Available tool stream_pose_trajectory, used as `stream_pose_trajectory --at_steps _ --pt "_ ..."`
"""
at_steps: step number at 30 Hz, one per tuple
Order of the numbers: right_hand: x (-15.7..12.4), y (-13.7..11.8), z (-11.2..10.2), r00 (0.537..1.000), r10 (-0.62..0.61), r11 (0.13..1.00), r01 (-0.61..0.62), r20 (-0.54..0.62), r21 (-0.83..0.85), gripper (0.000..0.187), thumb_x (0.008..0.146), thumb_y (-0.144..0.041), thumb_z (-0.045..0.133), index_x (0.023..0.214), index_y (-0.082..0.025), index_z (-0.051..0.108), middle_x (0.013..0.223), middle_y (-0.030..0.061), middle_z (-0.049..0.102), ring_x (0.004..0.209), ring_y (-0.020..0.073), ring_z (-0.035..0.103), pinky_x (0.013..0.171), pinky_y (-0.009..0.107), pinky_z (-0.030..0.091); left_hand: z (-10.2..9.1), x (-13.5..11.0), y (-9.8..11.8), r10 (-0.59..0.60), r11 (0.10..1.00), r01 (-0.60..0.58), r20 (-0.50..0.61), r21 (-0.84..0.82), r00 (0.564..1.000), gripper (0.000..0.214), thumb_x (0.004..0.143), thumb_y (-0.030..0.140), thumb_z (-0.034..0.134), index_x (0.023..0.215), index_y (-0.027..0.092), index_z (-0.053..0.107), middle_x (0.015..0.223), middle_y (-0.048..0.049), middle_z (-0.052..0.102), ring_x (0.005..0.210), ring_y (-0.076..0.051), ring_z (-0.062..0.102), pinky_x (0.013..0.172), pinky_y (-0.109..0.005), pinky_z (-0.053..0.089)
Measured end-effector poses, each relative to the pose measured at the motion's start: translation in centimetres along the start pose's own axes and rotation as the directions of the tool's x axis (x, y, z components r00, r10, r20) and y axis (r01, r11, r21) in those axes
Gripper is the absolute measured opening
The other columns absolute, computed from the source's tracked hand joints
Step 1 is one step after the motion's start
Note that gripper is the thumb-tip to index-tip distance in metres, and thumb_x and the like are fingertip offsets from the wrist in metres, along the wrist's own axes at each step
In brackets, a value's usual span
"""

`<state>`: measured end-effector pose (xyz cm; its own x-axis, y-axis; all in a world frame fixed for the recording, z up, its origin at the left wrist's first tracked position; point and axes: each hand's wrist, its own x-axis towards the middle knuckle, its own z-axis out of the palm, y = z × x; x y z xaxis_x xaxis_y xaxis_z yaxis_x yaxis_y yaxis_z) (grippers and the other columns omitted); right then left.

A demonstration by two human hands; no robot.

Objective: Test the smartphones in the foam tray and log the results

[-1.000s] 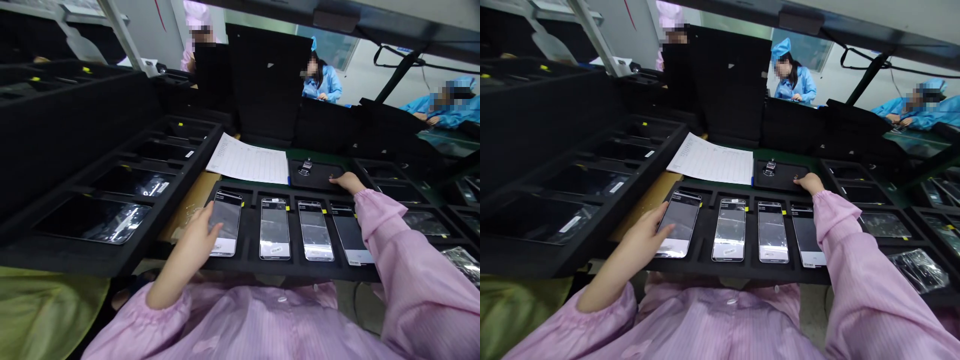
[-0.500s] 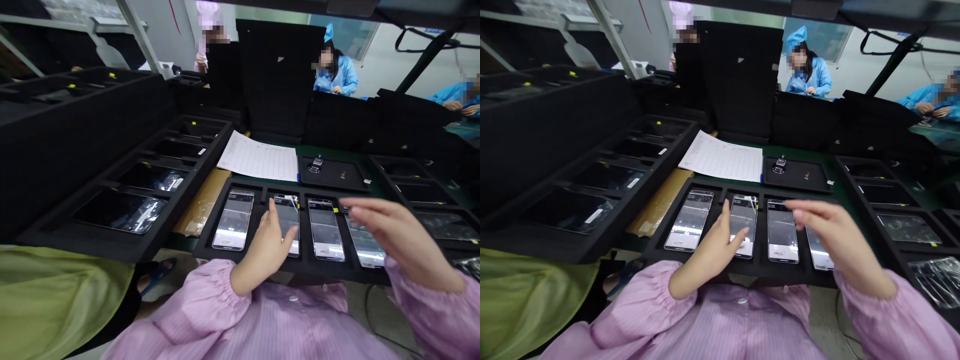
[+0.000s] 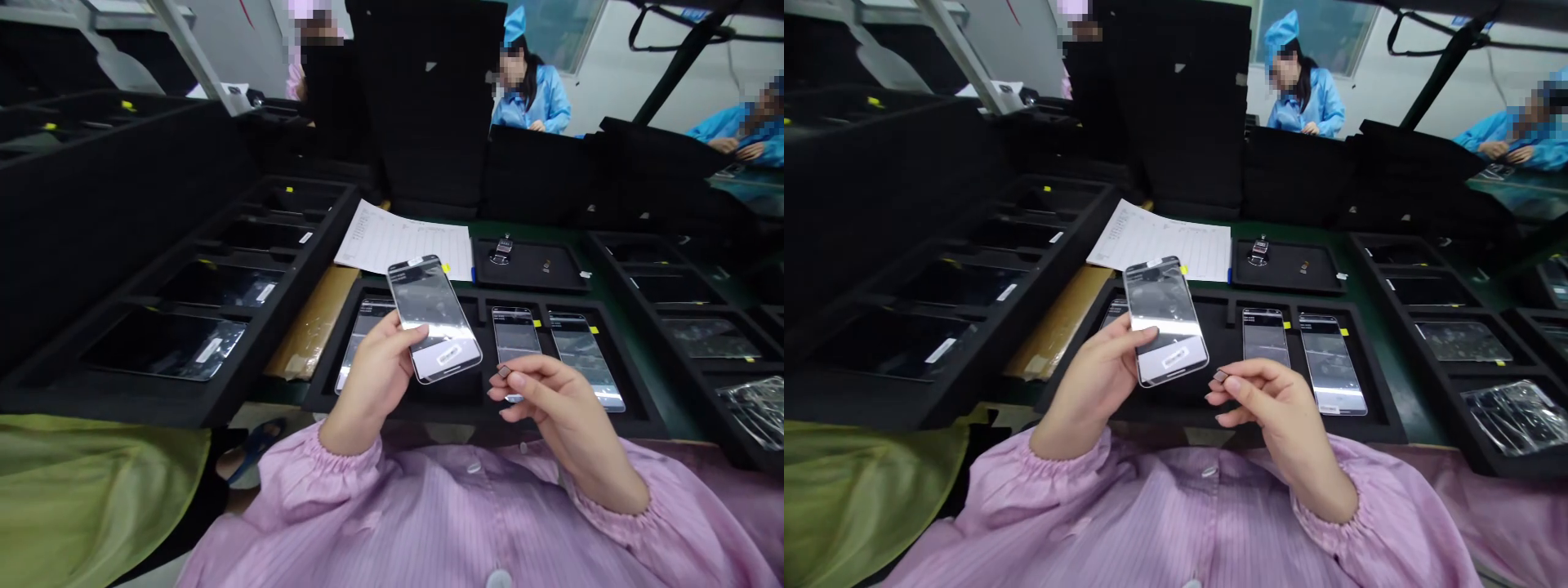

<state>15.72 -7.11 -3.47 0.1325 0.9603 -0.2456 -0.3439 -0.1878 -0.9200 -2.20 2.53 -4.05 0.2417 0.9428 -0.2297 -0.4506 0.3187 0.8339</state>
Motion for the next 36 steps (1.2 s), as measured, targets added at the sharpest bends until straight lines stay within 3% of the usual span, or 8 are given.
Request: stream_pose_trajectory --at_steps 6,17,21,24,27,30,33,36 --pt "-0.8 1.7 1.6 0.988 -0.008 0.989 -0.014 0.153 0.146 0.028 0.081 -0.041 0.082 0.075 -0.021 0.063 0.100 0.0063 0.077 0.094 0.0217 0.075 0.065 0.024 0.064 2.4 -1.6 -0.4 0.027 0.969 -0.060 -0.138 -0.239 0.990 0.025 0.072 0.015 0.073 0.095 0.016 0.064 0.092 -0.0033 0.075 0.102 -0.024 0.071 0.094 -0.037 0.055" --pt "-0.3 2.3 2.3 0.992 -0.034 0.991 0.018 0.119 0.131 0.035 0.079 -0.044 0.082 0.072 -0.020 0.058 0.092 0.0039 0.075 0.089 0.0225 0.075 0.065 0.029 0.065 3.3 -2.8 -1.7 0.213 0.970 -0.218 -0.059 -0.106 0.975 0.039 0.082 0.026 0.069 0.118 0.024 0.055 0.116 -0.0041 0.071 0.114 -0.024 0.067 0.098 -0.037 0.053" --pt "0.0 3.3 2.1 0.992 -0.049 0.999 0.047 0.114 0.014 0.035 0.074 -0.049 0.084 0.078 -0.023 0.062 0.082 0.0024 0.073 0.077 0.0216 0.074 0.058 0.029 0.063 3.7 -3.5 -2.2 0.236 0.970 -0.236 -0.023 -0.057 0.972 0.048 0.085 0.032 0.066 0.130 0.030 0.050 0.123 -0.0031 0.068 0.117 -0.024 0.065 0.097 -0.036 0.054" --pt "0.6 3.2 1.4 0.987 -0.090 0.946 0.126 0.130 -0.298 0.041 0.077 -0.066 0.072 0.078 -0.027 0.060 0.075 0.0008 0.070 0.070 0.0227 0.073 0.049 0.030 0.057 3.6 -3.5 -2.9 0.227 0.974 -0.227 -0.015 -0.004 0.974 0.049 0.088 0.039 0.063 0.134 0.031 0.047 0.125 -0.0033 0.067 0.118 -0.024 0.065 0.094 -0.036 0.055" --pt "2.6 0.6 -0.7 0.976 -0.030 0.792 0.155 0.216 -0.591 0.040 0.074 -0.064 0.074 0.068 -0.026 0.062 0.068 0.0004 0.070 0.065 0.0227 0.070 0.053 0.032 0.055 2.5 -2.3 -3.1 0.240 0.968 -0.238 -0.013 0.080 0.971 0.057 0.087 0.042 0.065 0.138 0.029 0.043 0.127 -0.0054 0.066 0.121 -0.025 0.063 0.096 -0.037 0.055" --pt "7.0 -4.1 -4.8 0.985 0.004 0.630 0.132 0.173 -0.765 0.028 0.056 -0.037 0.092 0.061 -0.023 0.068 0.060 0.0000 0.067 0.056 0.0198 0.063 0.051 0.029 0.048 0.4 -0.1 -3.1 0.119 0.970 -0.131 0.067 0.205 0.991 0.075 0.082 0.037 0.070 0.146 0.024 0.033 0.132 -0.0095 0.065 0.124 -0.026 0.062 0.105 -0.043 0.050" --pt "12.9 -8.1 -9.3 0.984 -0.174 0.492 0.066 -0.024 -0.868 0.008 0.079 -0.027 0.077 0.076 -0.020 0.072 0.074 0.0040 0.070 0.067 0.0177 0.064 0.061 0.028 0.049 -1.9 1.9 -3.5 0.032 0.887 -0.079 0.111 0.455 0.993 0.077 0.080 0.029 0.066 0.149 0.019 0.032 0.144 -0.0160 0.057 0.137 -0.029 0.052 0.116 -0.051 0.039" --pt "18.2 -9.0 -12.1 0.946 -0.295 0.405 -0.002 -0.132 -0.914 0.012 0.093 -0.027 0.066 0.094 -0.016 0.069 0.096 0.0069 0.069 0.085 0.0173 0.065 0.080 0.033 0.054 -3.0 2.5 -4.3 0.123 0.675 -0.165 0.112 0.719 0.986 0.069 0.084 0.025 0.058 0.149 0.018 0.038 0.153 -0.0190 0.048 0.145 -0.032 0.042 0.120 -0.056 0.031"
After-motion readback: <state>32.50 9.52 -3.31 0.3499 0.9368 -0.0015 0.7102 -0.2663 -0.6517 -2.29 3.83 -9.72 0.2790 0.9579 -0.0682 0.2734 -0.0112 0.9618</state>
